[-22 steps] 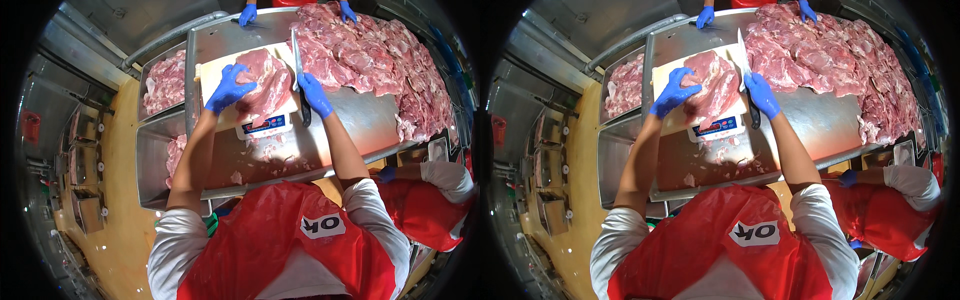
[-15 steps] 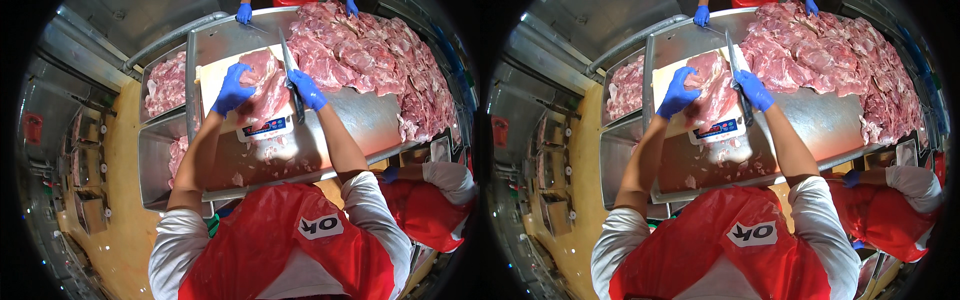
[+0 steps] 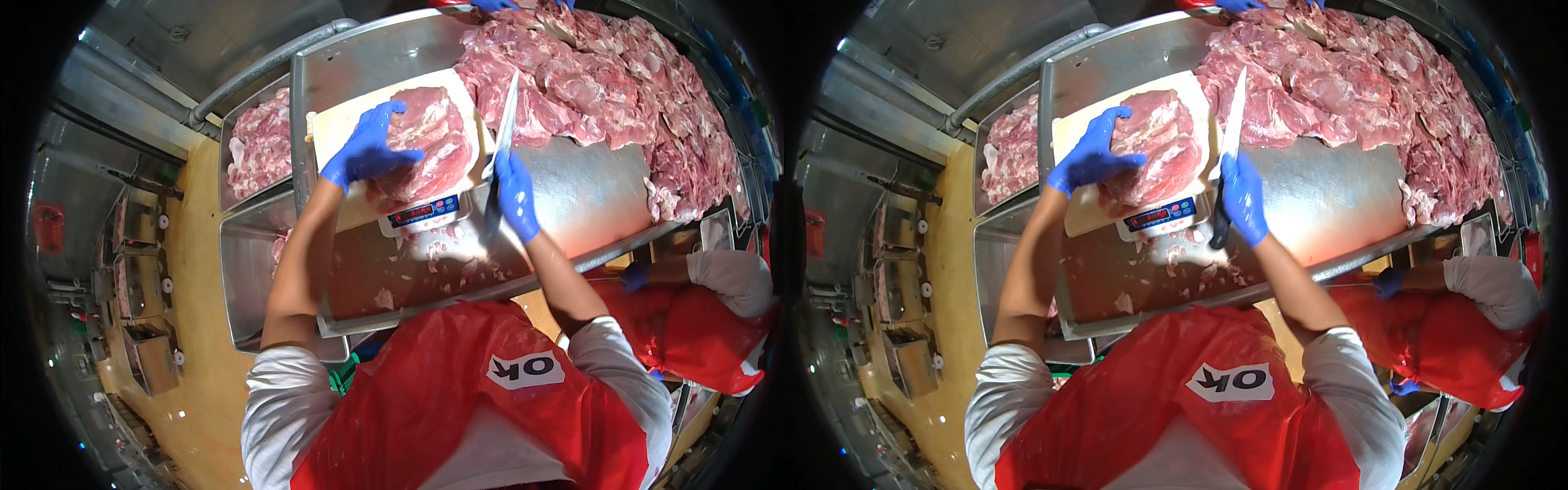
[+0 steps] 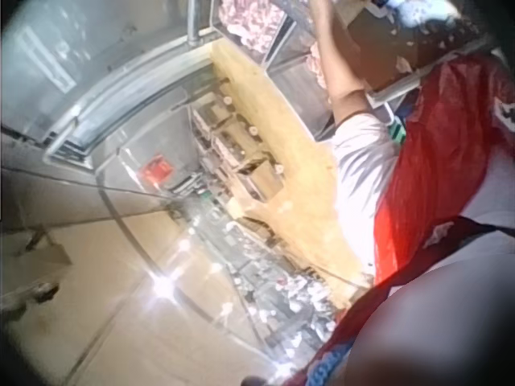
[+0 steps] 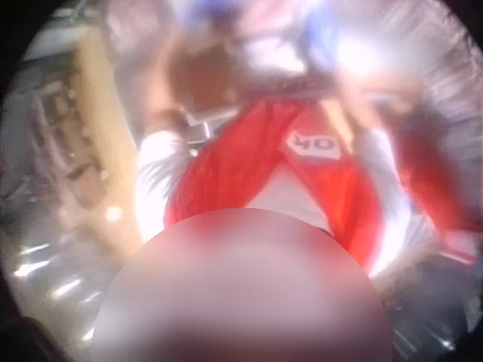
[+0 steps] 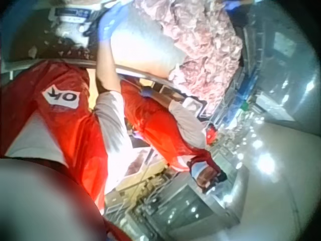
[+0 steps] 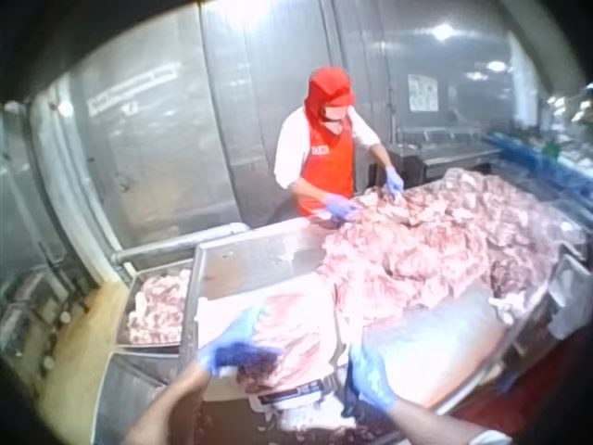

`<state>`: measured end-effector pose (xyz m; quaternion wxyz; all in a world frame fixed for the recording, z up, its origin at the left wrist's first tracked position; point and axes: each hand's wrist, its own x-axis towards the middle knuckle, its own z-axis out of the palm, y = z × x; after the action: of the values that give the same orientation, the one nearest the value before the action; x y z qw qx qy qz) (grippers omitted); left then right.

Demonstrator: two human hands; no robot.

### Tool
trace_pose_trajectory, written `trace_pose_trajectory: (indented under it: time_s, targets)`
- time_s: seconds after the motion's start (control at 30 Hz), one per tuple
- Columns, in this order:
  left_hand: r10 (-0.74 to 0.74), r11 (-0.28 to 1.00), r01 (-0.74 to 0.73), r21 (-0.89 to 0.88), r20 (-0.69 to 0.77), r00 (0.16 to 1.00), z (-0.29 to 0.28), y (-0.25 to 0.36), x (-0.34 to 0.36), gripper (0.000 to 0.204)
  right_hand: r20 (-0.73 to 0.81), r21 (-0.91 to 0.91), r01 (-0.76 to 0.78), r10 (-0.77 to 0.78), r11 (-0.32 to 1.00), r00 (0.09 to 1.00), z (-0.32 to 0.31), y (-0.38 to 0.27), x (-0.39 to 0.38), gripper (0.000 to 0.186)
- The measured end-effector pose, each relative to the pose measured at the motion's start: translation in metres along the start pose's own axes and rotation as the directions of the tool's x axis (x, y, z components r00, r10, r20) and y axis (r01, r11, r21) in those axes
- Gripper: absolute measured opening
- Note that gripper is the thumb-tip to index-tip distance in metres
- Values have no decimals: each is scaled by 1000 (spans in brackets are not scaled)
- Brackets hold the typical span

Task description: The person cuts large pieces of raw meat on a cutting board using a knife, separates portions, and places them into a green crate. The person also sharpens the knife with a honing steel during the process.

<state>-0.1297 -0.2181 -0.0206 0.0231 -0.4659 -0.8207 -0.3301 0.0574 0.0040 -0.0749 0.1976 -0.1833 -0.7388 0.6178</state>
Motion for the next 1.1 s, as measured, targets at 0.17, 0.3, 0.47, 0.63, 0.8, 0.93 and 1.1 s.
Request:
trace_pose_trajectory:
  time_s: [0.17, 0.3, 0.47, 0.63, 0.8, 0.93, 1.1]
  targets:
    - [-31, 966, 63, 251, -130, 991, 26, 41, -18, 105, 225, 67, 104, -116, 992, 967, -8, -12, 102, 39]
    - [-60, 955, 85, 286, -94, 994, 24, 37, -10, 100, 514, 205, -46, -67, 978, 855, 27, -12, 163, 34]
    - [-40, 969, 3, 249, 141, 989, 2, 17, 14, 94, 594, 241, -129, -41, 962, 803, 41, -14, 146, 35]
    - [229, 930, -332, 155, 464, 856, -33, 0, 20, 96, 349, -30, 115, -97, 993, 932, 31, -22, 50, 43]
    - [491, 694, -695, 187, 584, 647, -48, -17, 23, 84, 314, 201, -84, 17, 976, 949, 0, 6, 6, 35]
    - [493, 617, -743, 262, 607, 623, -50, -10, 21, 59, 263, 310, -101, 17, 945, 965, -25, -8, 33, 41]
    - [326, 621, -587, 519, 511, 796, -49, 19, -7, 51, 389, 314, -111, -21, 943, 921, -12, -5, 71, 42]
